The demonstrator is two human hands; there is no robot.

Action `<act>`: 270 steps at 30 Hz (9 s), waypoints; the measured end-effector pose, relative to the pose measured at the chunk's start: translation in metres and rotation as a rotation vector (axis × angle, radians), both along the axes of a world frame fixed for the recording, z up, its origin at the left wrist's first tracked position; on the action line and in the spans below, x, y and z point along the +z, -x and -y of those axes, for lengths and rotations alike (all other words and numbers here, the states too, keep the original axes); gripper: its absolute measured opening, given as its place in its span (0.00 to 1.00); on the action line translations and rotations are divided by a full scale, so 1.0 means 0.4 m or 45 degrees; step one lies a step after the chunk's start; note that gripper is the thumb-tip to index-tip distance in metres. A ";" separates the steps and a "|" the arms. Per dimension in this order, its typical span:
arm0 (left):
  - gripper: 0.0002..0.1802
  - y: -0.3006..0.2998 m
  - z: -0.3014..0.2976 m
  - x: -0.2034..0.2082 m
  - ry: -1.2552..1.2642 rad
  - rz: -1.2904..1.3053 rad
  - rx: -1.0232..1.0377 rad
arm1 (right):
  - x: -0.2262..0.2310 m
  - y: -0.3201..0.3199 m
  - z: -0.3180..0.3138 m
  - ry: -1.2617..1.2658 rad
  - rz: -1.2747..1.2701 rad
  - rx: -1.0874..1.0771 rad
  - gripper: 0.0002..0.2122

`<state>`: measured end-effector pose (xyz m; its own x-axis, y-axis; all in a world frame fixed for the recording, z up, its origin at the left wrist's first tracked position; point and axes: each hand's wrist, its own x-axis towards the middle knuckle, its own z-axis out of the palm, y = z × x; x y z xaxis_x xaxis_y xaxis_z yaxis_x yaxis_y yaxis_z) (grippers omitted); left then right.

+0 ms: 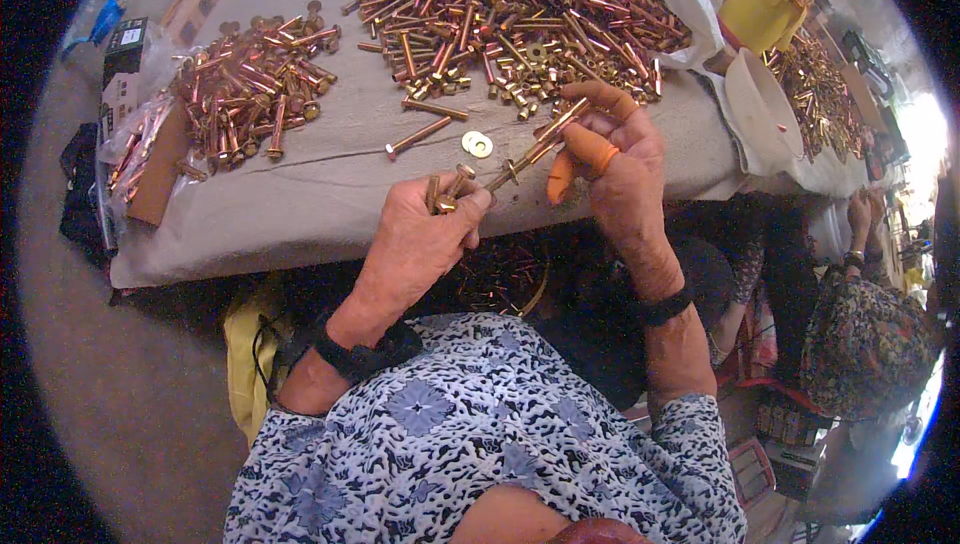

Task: Assembling bolts by sliding washers onto them.

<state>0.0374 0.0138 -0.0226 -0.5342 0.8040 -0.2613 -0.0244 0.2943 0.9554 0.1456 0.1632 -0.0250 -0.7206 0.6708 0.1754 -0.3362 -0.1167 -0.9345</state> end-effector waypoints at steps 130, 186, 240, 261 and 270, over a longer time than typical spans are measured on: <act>0.12 -0.004 0.013 0.001 -0.069 0.434 -0.175 | 0.087 -0.336 -0.408 -1.748 0.947 -1.585 0.14; 0.13 0.074 0.122 -0.045 -0.159 0.053 0.121 | -0.036 0.019 0.262 -1.017 0.311 0.063 0.08; 0.10 0.117 0.136 -0.014 0.113 0.000 -0.036 | -0.078 0.073 0.122 -0.582 0.345 -0.260 0.08; 0.13 0.121 0.155 -0.016 0.121 -0.031 -0.077 | -0.077 0.087 0.229 -0.128 0.163 -0.030 0.09; 0.11 0.132 0.174 -0.011 0.207 0.053 -0.121 | -0.126 0.074 0.226 -0.455 0.274 -0.060 0.06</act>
